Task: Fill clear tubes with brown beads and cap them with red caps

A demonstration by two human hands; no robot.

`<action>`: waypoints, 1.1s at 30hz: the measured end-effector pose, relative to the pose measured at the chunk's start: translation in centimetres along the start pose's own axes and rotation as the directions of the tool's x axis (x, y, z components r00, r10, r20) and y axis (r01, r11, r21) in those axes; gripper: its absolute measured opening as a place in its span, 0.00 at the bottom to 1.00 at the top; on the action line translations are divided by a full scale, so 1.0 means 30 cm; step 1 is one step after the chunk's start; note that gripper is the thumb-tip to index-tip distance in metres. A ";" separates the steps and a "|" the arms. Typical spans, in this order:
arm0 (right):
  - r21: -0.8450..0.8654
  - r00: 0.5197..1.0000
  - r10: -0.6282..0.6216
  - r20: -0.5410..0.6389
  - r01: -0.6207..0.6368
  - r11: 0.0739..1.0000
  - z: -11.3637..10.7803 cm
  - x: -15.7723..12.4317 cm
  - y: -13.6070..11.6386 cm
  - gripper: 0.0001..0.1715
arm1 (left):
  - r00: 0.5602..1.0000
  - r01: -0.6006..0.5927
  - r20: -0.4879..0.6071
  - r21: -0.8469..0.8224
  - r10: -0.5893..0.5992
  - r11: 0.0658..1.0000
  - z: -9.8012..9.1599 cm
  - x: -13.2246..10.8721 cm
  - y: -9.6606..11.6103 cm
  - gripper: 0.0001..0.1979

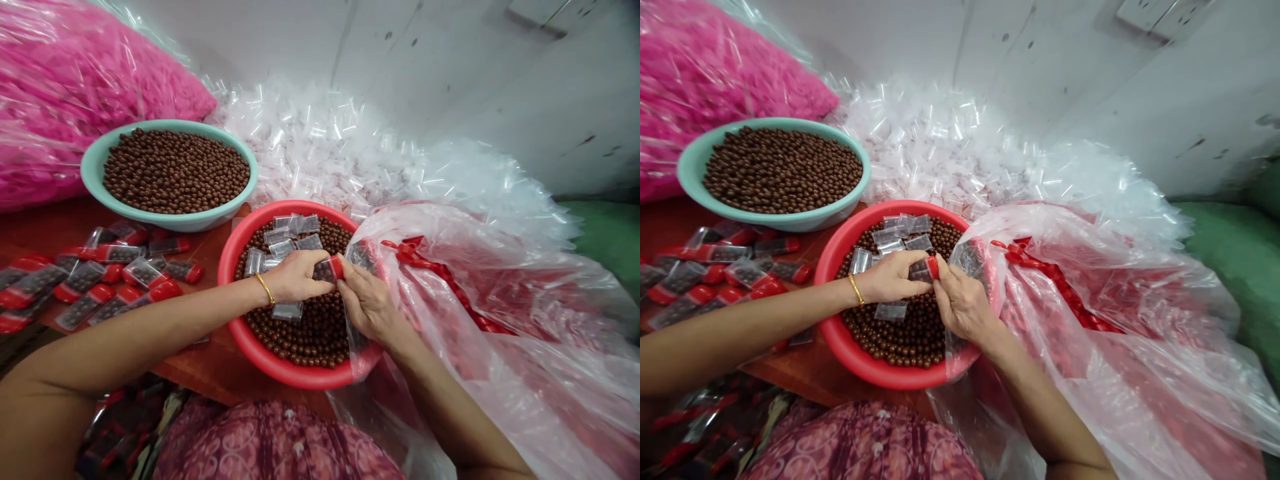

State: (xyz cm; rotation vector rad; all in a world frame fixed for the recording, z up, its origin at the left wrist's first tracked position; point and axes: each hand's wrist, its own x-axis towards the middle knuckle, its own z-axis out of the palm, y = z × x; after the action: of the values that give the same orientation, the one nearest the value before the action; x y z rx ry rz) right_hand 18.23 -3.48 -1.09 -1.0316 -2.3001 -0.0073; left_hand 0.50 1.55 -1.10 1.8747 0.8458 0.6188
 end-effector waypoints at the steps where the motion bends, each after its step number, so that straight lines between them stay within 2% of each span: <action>1: -0.023 1.000 -0.026 -0.017 0.026 0.999 0.001 -0.002 -0.002 0.31 | 1.000 -0.002 0.012 0.028 0.002 1.000 0.001 0.000 0.000 0.07; 4: -0.089 0.997 -0.051 -0.057 0.046 0.995 -0.007 -0.002 -0.014 0.32 | 0.999 -0.039 0.041 0.151 0.034 0.988 0.003 0.003 0.009 0.07; 6: -0.150 0.997 -0.049 -0.061 0.039 0.988 -0.014 0.001 -0.026 0.33 | 0.999 -0.044 0.009 0.270 0.043 0.962 0.004 0.005 0.022 0.06; 9: -0.237 0.997 -0.074 -0.032 0.065 0.969 -0.011 0.004 -0.041 0.35 | 0.998 0.017 -0.055 0.411 0.006 0.912 0.008 0.004 0.040 0.04; 12: -0.257 0.996 -0.088 -0.018 0.081 0.963 0.012 0.008 -0.052 0.36 | 0.997 0.069 -0.067 0.464 -0.042 0.883 0.012 -0.003 0.049 0.05; 16: -0.183 0.994 -0.080 -0.071 0.066 0.981 0.038 0.017 -0.054 0.32 | 0.987 0.138 -0.142 0.511 -0.076 0.848 0.008 -0.013 0.040 0.09; 18: -0.110 0.996 -0.073 -0.050 0.068 0.992 0.030 0.025 -0.045 0.27 | 0.988 0.138 -0.130 0.521 -0.082 0.842 0.001 -0.014 0.033 0.10; 20: -0.012 1.000 0.002 -0.014 -0.002 1.000 0.011 0.041 -0.032 0.20 | 0.993 0.114 -0.095 0.501 -0.076 0.858 -0.005 -0.011 0.033 0.11; 21: 0.052 0.997 0.080 -0.016 -0.079 0.995 0.003 0.052 -0.026 0.18 | 0.994 0.100 -0.079 0.489 -0.071 0.867 -0.007 -0.009 0.036 0.11; 23: 0.242 0.950 0.304 -0.066 -0.280 0.929 0.001 0.081 -0.014 0.22 | 0.997 0.073 -0.045 0.489 -0.058 0.869 -0.010 -0.005 0.047 0.11; 24: 0.363 0.900 0.427 -0.086 -0.371 0.855 0.010 0.098 -0.011 0.26 | 0.998 0.060 -0.025 0.505 -0.055 0.861 -0.010 -0.004 0.052 0.11; 25: 0.485 0.843 0.532 -0.082 -0.433 0.760 0.024 0.117 -0.010 0.29 | 0.999 0.044 -0.001 0.530 -0.052 0.847 -0.009 -0.004 0.057 0.11; 27: 0.669 0.749 0.662 0.017 -0.501 0.549 0.064 0.150 -0.012 0.34 | 0.998 0.010 0.047 0.584 -0.045 0.812 -0.006 -0.009 0.062 0.12; 29: 0.730 0.708 0.685 0.173 -0.559 0.393 0.101 0.174 -0.021 0.39 | 0.996 -0.020 0.084 0.633 -0.043 0.774 -0.001 -0.017 0.064 0.13; 30: 0.728 0.700 0.675 0.234 -0.586 0.356 0.113 0.181 -0.027 0.40 | 0.994 -0.037 0.099 0.652 -0.037 0.757 0.002 -0.022 0.065 0.13; 31: 0.713 0.696 0.662 0.278 -0.611 0.343 0.119 0.183 -0.033 0.41 | 0.993 -0.053 0.111 0.668 -0.029 0.742 0.005 -0.027 0.066 0.14; 33: 0.677 0.708 0.637 0.306 -0.632 0.377 0.119 0.177 -0.043 0.41 | 0.992 -0.079 0.123 0.694 -0.010 0.716 0.010 -0.039 0.069 0.15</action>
State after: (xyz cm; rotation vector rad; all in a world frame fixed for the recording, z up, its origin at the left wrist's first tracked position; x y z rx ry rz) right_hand 12.74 0.07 -0.87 -1.3345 -1.4372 1.1714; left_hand 0.58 -0.16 0.59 2.5895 1.0608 0.1921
